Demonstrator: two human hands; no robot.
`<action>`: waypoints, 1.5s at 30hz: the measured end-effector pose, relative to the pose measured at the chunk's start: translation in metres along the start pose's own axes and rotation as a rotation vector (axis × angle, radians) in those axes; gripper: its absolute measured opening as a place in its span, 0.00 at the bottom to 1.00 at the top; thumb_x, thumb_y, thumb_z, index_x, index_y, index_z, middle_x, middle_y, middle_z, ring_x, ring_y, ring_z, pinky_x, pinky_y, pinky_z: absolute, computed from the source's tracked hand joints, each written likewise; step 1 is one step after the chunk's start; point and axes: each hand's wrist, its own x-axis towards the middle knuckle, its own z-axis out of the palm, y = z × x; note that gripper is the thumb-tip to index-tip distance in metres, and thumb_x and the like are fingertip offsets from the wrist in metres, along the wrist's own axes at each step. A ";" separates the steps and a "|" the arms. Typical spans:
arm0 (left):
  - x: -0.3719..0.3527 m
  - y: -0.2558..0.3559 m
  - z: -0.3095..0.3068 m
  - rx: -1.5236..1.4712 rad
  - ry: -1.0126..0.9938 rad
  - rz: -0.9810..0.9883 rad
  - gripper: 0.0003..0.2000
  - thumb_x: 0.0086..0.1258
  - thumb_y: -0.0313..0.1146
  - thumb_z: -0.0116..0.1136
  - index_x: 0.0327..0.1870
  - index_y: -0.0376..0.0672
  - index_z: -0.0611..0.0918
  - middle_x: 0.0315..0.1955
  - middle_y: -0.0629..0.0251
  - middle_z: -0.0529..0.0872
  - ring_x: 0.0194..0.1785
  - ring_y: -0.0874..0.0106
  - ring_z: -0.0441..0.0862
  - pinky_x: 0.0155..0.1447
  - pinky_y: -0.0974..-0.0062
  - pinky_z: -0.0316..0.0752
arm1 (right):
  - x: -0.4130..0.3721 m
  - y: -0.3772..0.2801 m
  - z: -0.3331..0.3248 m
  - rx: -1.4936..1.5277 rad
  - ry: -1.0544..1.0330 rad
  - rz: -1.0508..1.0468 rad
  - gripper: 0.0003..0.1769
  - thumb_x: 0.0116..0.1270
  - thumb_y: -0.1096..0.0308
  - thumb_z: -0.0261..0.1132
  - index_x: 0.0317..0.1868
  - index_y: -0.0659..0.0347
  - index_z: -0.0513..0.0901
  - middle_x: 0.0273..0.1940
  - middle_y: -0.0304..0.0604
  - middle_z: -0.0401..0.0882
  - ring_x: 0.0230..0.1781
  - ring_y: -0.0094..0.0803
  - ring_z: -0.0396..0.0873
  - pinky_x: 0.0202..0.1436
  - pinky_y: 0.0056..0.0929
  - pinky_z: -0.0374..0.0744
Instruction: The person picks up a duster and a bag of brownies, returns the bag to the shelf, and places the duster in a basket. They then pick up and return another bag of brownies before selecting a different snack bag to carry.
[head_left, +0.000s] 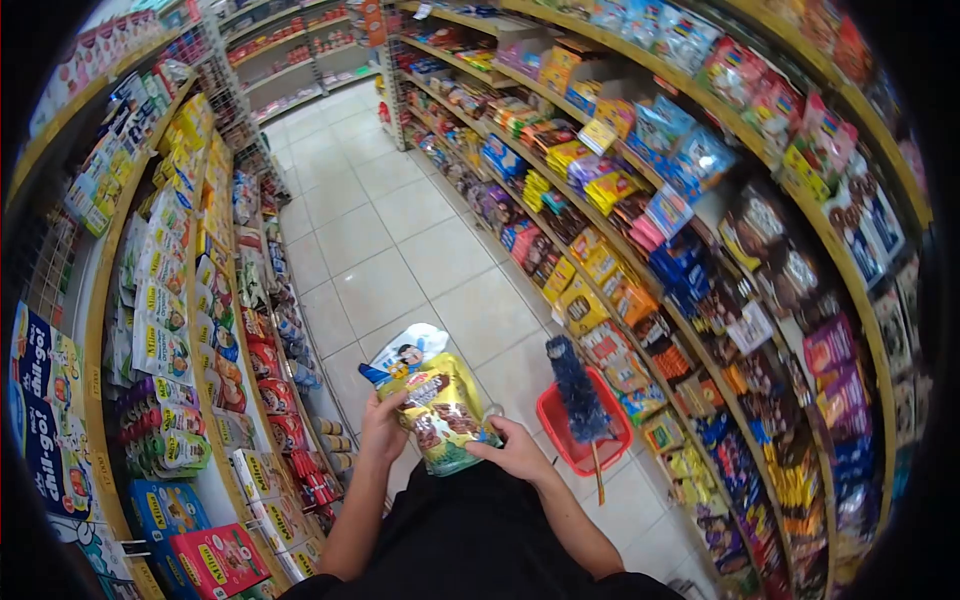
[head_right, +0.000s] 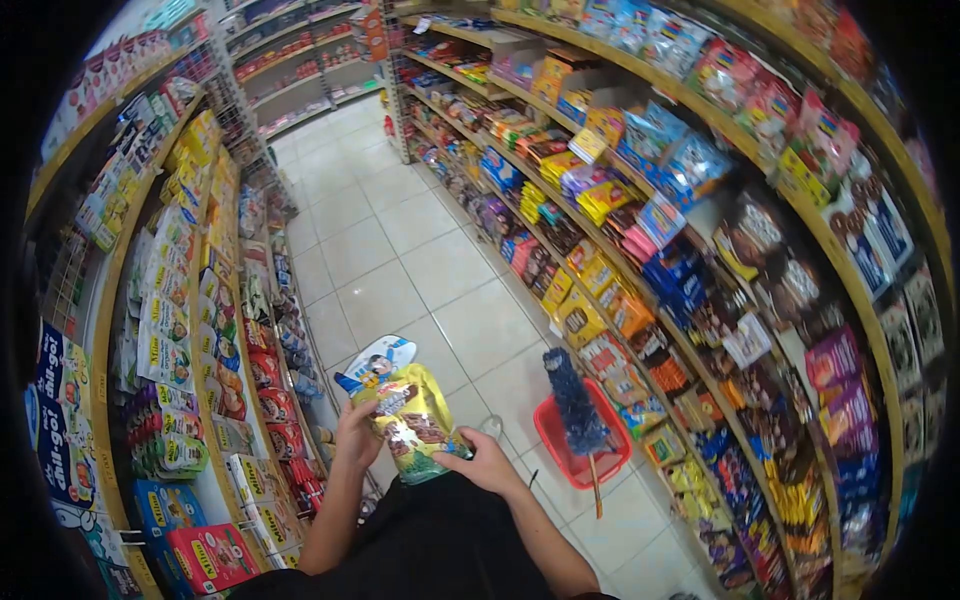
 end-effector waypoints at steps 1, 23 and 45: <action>0.011 0.011 0.002 -0.005 0.024 0.032 0.16 0.62 0.21 0.52 0.52 0.39 0.72 0.44 0.60 0.81 0.46 0.68 0.80 0.52 0.68 0.76 | 0.020 -0.013 -0.006 -0.044 -0.052 0.000 0.20 0.57 0.61 0.70 0.43 0.67 0.78 0.37 0.38 0.79 0.38 0.21 0.74 0.44 0.23 0.73; 0.203 0.077 0.064 0.303 0.109 0.130 0.11 0.63 0.25 0.59 0.46 0.37 0.78 0.42 0.64 0.83 0.44 0.75 0.80 0.50 0.75 0.74 | 0.229 -0.022 -0.073 0.187 -0.055 0.035 0.21 0.57 0.66 0.70 0.47 0.67 0.76 0.40 0.38 0.79 0.41 0.21 0.74 0.47 0.22 0.73; 0.456 0.292 -0.053 0.144 -0.134 -0.149 0.09 0.67 0.23 0.50 0.47 0.36 0.77 0.42 0.60 0.83 0.46 0.70 0.81 0.51 0.70 0.76 | 0.486 -0.096 0.096 -0.061 0.276 0.068 0.17 0.60 0.66 0.67 0.46 0.68 0.76 0.38 0.36 0.78 0.39 0.19 0.73 0.46 0.20 0.72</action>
